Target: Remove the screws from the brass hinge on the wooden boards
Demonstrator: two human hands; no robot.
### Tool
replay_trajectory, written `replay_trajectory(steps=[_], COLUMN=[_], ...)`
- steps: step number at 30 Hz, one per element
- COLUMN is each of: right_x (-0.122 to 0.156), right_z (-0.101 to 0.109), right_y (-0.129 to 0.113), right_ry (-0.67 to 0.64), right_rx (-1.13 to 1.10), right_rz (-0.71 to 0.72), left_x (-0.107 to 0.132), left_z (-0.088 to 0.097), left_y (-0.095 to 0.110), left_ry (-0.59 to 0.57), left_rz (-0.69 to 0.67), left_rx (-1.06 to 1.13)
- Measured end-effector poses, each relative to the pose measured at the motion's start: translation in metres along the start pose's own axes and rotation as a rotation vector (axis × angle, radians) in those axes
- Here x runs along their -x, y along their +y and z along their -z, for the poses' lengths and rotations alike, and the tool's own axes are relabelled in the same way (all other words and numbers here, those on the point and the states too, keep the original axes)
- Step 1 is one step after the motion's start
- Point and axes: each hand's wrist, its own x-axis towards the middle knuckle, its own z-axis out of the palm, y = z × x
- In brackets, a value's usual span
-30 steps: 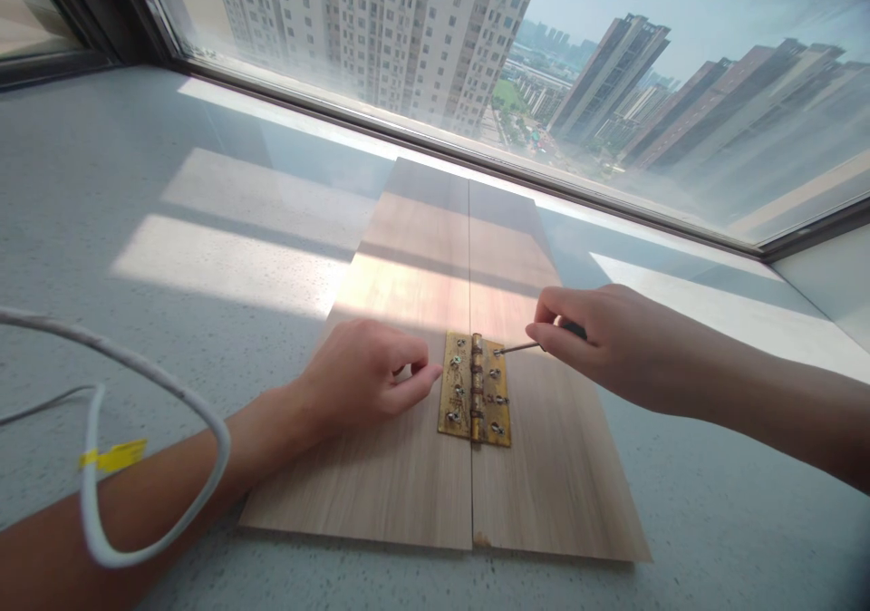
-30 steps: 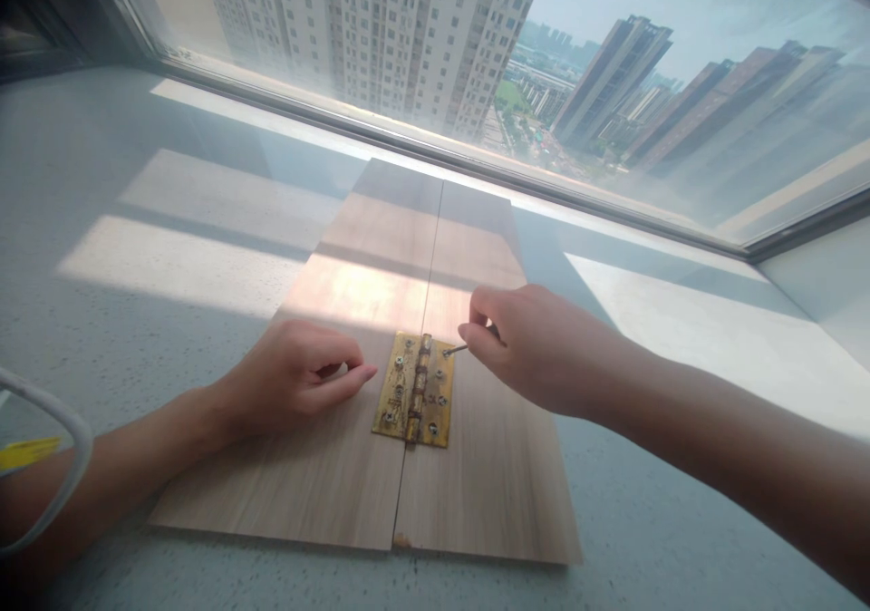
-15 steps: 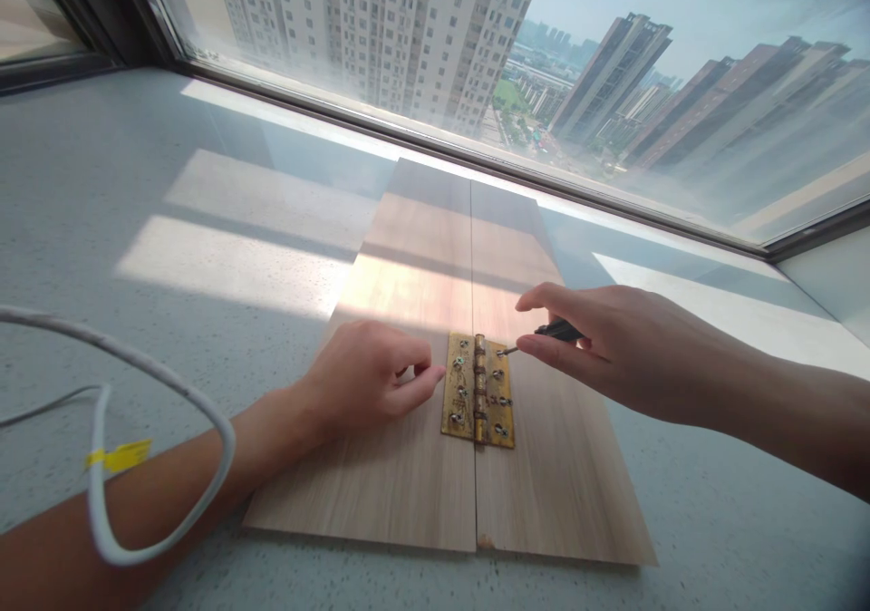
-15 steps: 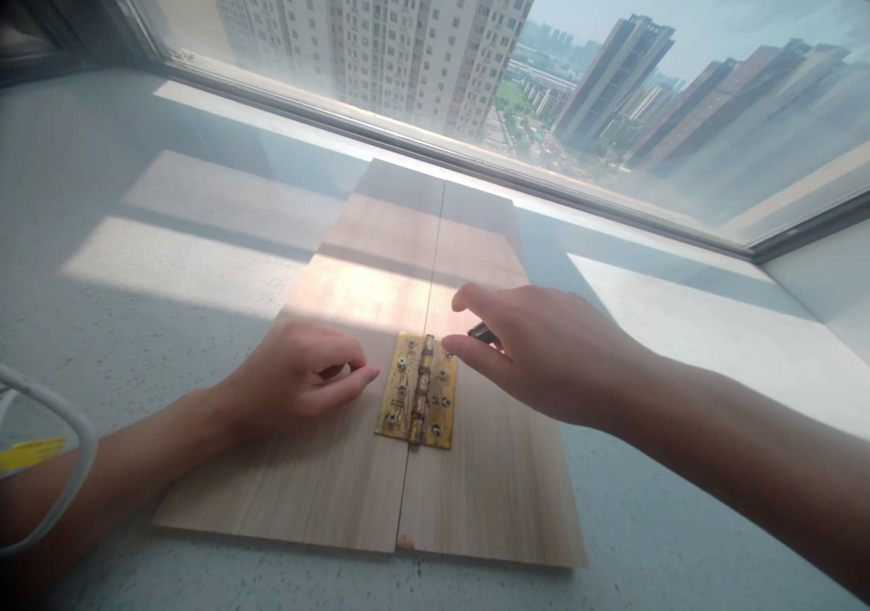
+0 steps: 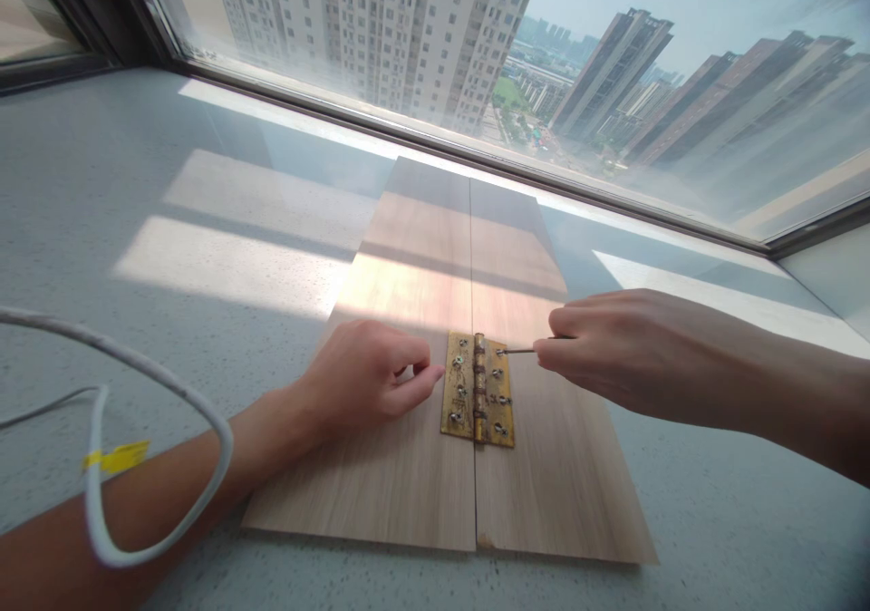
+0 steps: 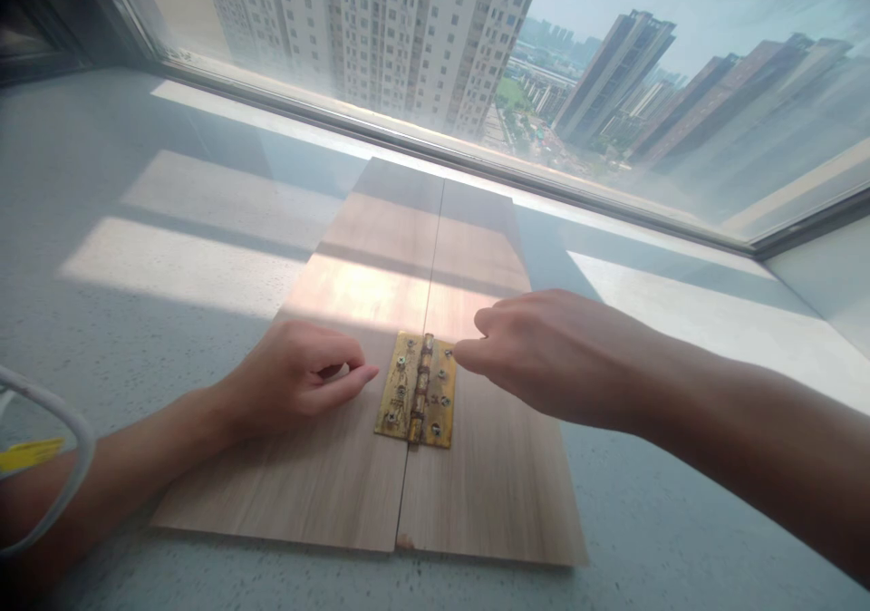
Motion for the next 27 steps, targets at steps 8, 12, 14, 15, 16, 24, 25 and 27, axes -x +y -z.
replay_trajectory(steps=[8,12,14,15,16,24,25,27], right_x=[-0.008,-0.015,-0.015,-0.015,-0.015,-0.01,-0.01,-0.011], right_z=[-0.001,0.005,0.007,0.008,0.008,0.012,0.011,0.01], right_y=[-0.017,-0.021,-0.019,-0.016,-0.014,0.0,-0.001,-0.005], right_ry=[0.123,-0.013,-0.018,-0.012,-0.009,-0.05,-0.05,-0.03], right_rx=[-0.392,-0.43,-0.419,-0.403,-0.383,-0.304,-0.292,-0.272], right_rz=[-0.566,-0.698,-0.628,-0.579,-0.522,-0.105,-0.141,-0.308], left_x=[0.0,-0.001,-0.001,-0.001,-0.001,0.0,0.0,0.001], left_z=[0.0,-0.001,-0.001,-0.001,-0.001,-0.001,-0.001,-0.001], left_y=[0.001,0.0,-0.001,-0.001,-0.001,0.0,0.0,0.0], left_ry=[-0.003,0.005,0.004,0.004,0.004,0.017,0.018,0.024], left_rz=[0.003,0.0,0.001,0.0,-0.002,-0.011,-0.011,-0.014], left_rx=[0.001,0.003,0.006,0.008,0.009,0.001,0.004,0.004])
